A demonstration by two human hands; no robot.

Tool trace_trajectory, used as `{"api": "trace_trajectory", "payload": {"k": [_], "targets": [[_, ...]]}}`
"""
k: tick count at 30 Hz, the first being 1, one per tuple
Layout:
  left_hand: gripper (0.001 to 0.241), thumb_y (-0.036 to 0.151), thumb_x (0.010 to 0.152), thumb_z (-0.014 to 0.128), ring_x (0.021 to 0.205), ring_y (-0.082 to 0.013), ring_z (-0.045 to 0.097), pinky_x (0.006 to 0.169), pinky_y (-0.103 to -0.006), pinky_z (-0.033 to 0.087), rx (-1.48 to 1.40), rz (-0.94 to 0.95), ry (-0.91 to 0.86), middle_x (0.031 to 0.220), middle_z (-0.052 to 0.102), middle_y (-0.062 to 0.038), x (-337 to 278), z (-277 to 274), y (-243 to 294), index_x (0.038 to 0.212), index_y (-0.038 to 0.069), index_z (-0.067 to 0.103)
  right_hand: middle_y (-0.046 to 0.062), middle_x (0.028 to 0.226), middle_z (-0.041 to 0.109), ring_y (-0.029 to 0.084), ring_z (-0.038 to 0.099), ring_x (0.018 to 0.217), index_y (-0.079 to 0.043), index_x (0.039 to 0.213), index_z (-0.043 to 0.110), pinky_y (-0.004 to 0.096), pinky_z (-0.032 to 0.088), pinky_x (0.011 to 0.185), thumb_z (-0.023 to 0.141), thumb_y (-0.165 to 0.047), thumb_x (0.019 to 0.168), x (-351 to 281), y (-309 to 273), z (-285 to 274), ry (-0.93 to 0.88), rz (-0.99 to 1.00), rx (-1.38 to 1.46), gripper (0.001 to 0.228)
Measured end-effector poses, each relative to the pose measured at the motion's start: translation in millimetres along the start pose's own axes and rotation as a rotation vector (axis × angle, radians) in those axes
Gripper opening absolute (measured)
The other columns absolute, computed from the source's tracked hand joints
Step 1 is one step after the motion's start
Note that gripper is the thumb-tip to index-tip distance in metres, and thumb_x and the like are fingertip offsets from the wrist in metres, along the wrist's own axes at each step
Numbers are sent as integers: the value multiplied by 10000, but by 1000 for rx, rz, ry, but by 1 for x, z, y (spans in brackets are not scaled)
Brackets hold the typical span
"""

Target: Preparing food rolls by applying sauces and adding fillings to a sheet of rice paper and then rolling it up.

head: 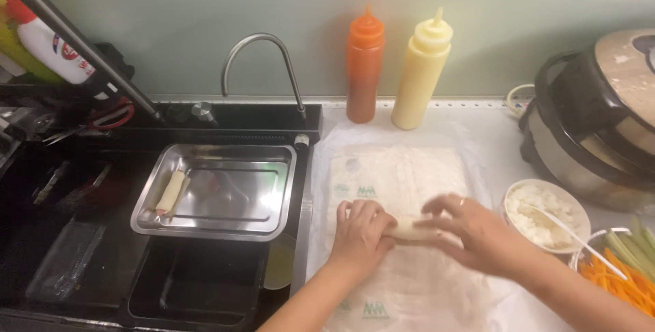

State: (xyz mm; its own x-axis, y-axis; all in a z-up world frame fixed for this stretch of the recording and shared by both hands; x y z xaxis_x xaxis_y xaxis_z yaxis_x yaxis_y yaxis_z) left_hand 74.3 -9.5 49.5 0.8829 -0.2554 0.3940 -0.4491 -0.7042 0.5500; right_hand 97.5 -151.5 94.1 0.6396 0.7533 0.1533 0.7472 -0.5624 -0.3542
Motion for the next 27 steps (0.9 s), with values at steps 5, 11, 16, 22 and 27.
{"api": "trace_trajectory", "payload": {"k": [5,11,16,22,27], "targets": [[410,172,739,837,1182,-270,520,1075,-509,281,20,57,17,1137,580,-63,-5,-9,4,1115,136,676,37,1237,654,304,574,1164,-201,1202,746,447,443,974,902,-488,704,-63,-28,17,-126,-135,68,596],[404,180,782,812,1201,-269,519,1076,-504,287,77,136,78,1178,576,-78,-25,-28,19,1158,134,671,4,1300,640,323,512,1253,-243,1185,743,448,407,1038,954,-394,572,-115,5,54,-366,-51,-18,665],[324,290,839,774,1142,-299,537,991,-481,380,-129,368,153,1148,588,-123,-61,-60,85,1051,101,618,-44,1109,759,165,701,1059,-190,1011,788,313,576,903,783,-189,789,-120,67,35,-53,264,199,222],[84,129,1056,565,1068,-234,635,1030,-356,511,-384,689,-222,1021,574,-45,-132,39,126,1112,69,583,86,933,768,140,702,847,-20,1066,750,316,552,744,694,-196,937,-100,133,-20,412,661,714,225],[332,167,954,617,1241,-342,531,1101,-465,401,-165,542,-161,1273,557,-165,-80,68,94,1246,25,547,52,978,735,118,661,872,-24,1123,702,295,528,765,703,-211,963,-72,140,-55,583,664,717,246]]}}
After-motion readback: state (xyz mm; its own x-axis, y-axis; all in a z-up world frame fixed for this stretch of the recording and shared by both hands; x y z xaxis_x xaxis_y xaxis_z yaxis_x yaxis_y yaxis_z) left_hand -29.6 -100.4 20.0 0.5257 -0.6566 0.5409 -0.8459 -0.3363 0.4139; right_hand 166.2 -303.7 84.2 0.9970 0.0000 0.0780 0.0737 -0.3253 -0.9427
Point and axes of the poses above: each hand's wrist, its own x-axis towards the middle knuckle, its own z-axis out of the palm, y = z × x, the point moved 10 cm from there along x, towards the middle knuckle
